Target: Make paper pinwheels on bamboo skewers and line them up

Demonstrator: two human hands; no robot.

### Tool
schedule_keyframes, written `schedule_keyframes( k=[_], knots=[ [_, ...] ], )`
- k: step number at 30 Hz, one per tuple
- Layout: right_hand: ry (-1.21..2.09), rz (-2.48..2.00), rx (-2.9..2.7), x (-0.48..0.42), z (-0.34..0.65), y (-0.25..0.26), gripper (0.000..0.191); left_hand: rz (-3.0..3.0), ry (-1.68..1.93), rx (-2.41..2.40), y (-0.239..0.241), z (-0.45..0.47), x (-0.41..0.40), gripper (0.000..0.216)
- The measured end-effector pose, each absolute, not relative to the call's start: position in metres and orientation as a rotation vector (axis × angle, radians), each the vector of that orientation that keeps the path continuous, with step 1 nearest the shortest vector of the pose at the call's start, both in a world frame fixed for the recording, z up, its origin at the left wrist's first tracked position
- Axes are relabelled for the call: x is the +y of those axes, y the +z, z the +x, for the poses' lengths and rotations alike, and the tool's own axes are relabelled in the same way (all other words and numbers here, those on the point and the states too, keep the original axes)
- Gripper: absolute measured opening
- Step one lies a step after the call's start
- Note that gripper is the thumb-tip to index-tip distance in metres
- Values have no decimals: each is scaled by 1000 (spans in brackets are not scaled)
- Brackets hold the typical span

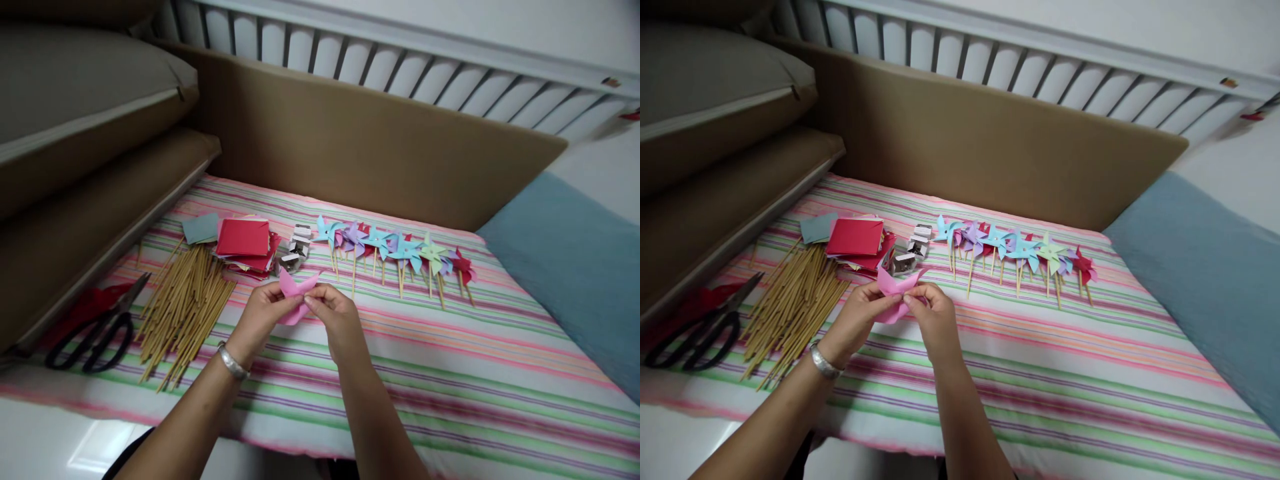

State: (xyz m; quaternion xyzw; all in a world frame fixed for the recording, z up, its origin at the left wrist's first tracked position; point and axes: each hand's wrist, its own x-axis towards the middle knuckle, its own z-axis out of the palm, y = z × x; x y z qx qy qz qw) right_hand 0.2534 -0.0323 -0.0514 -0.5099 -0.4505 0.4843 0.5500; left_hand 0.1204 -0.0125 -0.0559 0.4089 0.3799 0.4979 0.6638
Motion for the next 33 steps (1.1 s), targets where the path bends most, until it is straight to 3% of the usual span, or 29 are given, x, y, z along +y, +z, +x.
schedule_keyframes(
  k=[33],
  knots=[
    [1081, -1234, -980, -33, 252, -57, 13, 807, 1218, 854, -56, 129, -16, 27]
  ],
)
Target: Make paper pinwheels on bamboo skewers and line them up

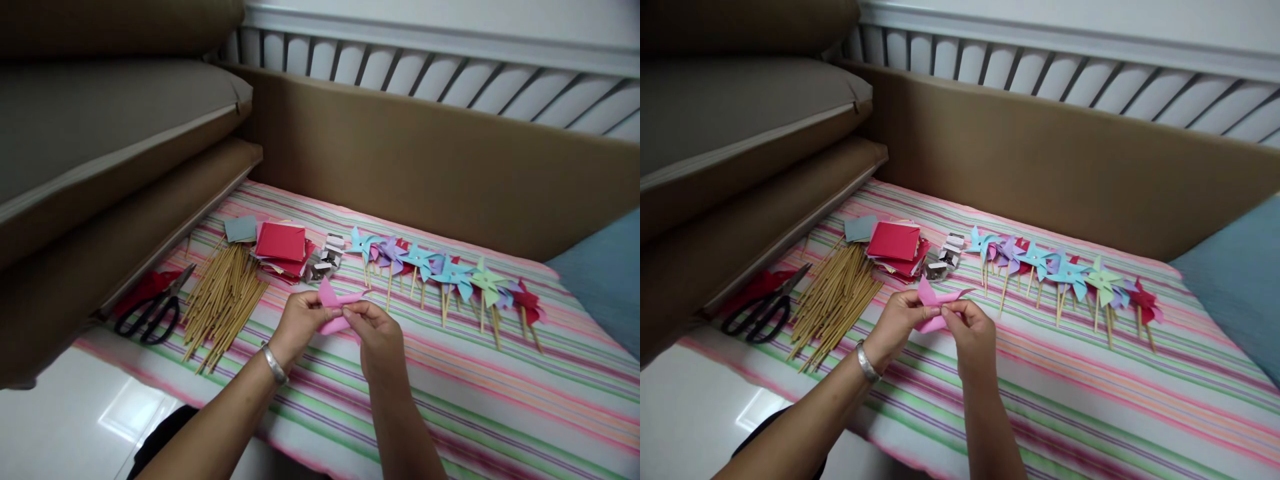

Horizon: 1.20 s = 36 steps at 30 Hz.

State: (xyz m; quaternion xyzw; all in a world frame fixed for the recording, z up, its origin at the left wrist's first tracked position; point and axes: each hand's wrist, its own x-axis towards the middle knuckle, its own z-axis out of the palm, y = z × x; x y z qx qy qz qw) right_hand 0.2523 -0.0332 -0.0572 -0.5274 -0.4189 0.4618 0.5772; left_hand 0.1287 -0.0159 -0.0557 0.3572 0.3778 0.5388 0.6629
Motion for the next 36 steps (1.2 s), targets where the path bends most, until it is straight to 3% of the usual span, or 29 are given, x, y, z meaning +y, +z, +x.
schedule_keyframes(
  k=[36],
  knots=[
    [1038, -1281, -1003, -34, 250, -59, 14, 797, 1220, 877, -60, 129, -17, 19]
  ],
)
